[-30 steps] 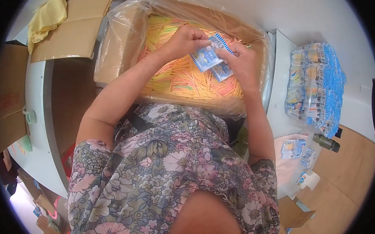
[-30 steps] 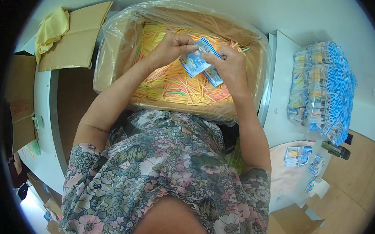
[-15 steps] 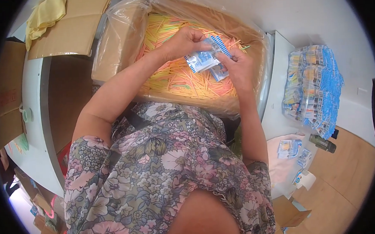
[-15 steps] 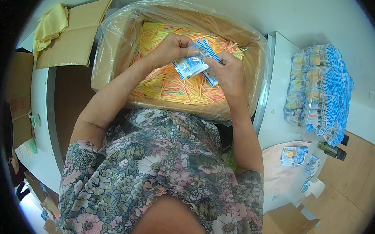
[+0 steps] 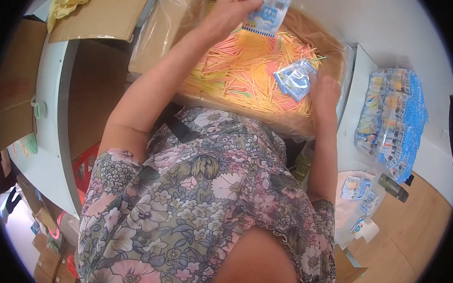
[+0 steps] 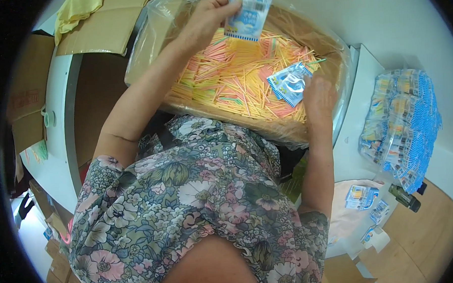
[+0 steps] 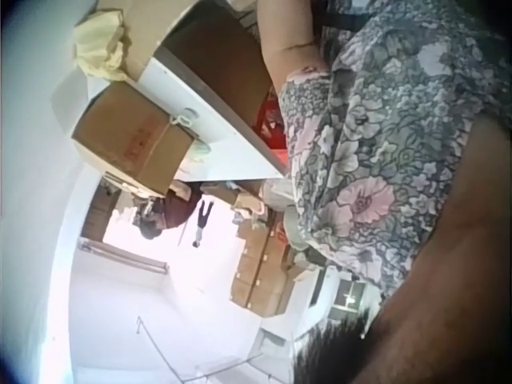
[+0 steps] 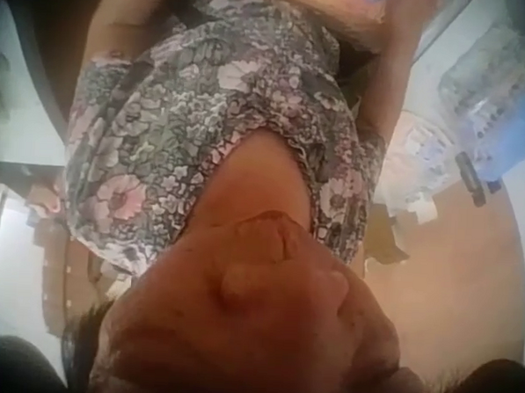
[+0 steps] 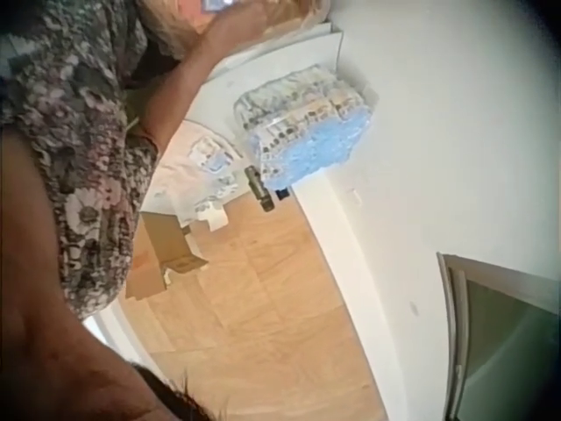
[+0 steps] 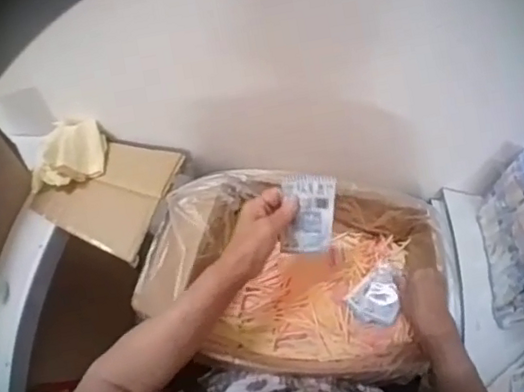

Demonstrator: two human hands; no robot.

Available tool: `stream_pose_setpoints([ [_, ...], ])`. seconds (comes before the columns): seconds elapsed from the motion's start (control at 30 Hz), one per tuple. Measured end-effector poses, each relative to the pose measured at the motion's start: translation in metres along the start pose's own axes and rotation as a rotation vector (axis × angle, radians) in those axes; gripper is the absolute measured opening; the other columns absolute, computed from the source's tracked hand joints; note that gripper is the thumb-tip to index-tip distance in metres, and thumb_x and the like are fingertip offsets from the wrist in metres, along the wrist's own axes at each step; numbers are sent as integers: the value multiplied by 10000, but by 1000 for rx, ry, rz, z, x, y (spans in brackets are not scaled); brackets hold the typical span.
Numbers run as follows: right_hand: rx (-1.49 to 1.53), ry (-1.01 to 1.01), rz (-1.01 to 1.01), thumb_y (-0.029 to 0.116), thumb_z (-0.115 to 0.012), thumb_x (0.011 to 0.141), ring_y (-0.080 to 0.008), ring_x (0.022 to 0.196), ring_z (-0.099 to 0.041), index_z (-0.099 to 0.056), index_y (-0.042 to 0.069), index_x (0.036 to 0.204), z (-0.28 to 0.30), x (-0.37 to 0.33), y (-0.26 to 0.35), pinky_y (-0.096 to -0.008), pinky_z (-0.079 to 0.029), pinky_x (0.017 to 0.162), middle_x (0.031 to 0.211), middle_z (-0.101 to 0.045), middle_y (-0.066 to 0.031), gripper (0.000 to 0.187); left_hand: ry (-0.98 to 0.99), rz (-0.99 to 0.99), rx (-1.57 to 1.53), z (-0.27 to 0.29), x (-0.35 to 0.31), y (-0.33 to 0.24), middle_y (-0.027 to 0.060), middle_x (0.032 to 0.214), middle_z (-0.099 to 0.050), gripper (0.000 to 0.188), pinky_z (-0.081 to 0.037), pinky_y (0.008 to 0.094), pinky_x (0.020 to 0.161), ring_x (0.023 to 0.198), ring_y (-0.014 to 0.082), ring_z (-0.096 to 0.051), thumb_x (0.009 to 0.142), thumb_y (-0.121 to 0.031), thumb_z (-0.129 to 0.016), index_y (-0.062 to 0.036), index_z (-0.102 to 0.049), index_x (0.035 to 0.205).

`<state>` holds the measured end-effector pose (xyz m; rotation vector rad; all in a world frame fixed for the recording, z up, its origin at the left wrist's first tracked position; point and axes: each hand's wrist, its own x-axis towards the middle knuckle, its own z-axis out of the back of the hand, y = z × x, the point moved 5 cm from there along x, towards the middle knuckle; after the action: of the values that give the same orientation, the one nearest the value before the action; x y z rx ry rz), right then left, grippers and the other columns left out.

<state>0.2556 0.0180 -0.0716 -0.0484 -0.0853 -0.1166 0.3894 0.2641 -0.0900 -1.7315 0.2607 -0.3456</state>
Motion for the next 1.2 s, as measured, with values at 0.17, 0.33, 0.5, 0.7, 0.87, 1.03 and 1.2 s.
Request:
stream_pose_setpoints([
  [0.17, 98, -548, 401, 250, -666, 795, -302, 598, -609, -646, -36, 830, 58, 8, 68, -416, -497, 634, 695, -648, -137, 288, -5, 35, 21, 8, -6, -28, -25, 723, -562, 167, -410, 224, 591, 668, 53, -485, 900, -151, -540, -12, -599, 827],
  [0.33, 1093, 211, 16, 201, -648, 816, -103, 771, -582, -648, -20, 912, 35, 53, 99, -291, -482, 662, 827, -635, -31, 241, 222, 51, 151, 2, -11, -28, -41, 722, -557, 181, -418, 220, 586, 659, 55, -496, 918, -161, -527, -20, -604, 834],
  [0.5, 966, 142, 391, 134, -637, 784, -208, 804, -598, -638, -20, 853, -1, 70, 131, -320, -489, 667, 836, -633, -96, 169, -220, -65, -202, 27, -22, -45, -17, 836, -622, 174, -446, 199, 655, 725, 50, -544, 940, -126, -493, -25, -628, 980],
  [0.7, 220, 39, 883, 69, -580, 732, -316, 813, -590, -604, -12, 788, -52, 62, 179, -381, -497, 701, 817, -589, -153, 102, -182, -584, -177, 40, -23, -28, -26, 832, -617, 179, -445, 219, 683, 735, 50, -538, 941, -140, -498, -22, -632, 958],
  [0.87, 148, 71, 971, 86, -550, 746, -291, 805, -594, -610, 12, 768, -72, 65, 189, -382, -493, 689, 802, -585, -138, 98, -285, -408, -126, 36, -21, -19, -18, 856, -625, 175, -448, 218, 696, 760, 53, -545, 935, -134, -509, -16, -637, 954],
  [1.03, -37, 121, 1072, 87, -564, 735, -232, 783, -614, -647, 92, 704, -75, 56, 194, -318, -504, 678, 731, -625, -86, 90, -335, -253, -213, 34, -18, -8, -22, 862, -631, 170, -455, 213, 698, 769, 50, -553, 929, -135, -526, -12, -638, 965],
  [1.2, 168, 200, 1031, 123, -584, 734, -263, 789, -612, -643, 42, 727, -80, 67, 188, -353, -494, 668, 765, -618, -111, 100, -362, -162, -14, 39, -15, -1, -12, 795, -603, 142, -466, 215, 651, 727, 46, -543, 920, -137, -542, -20, -623, 925],
])
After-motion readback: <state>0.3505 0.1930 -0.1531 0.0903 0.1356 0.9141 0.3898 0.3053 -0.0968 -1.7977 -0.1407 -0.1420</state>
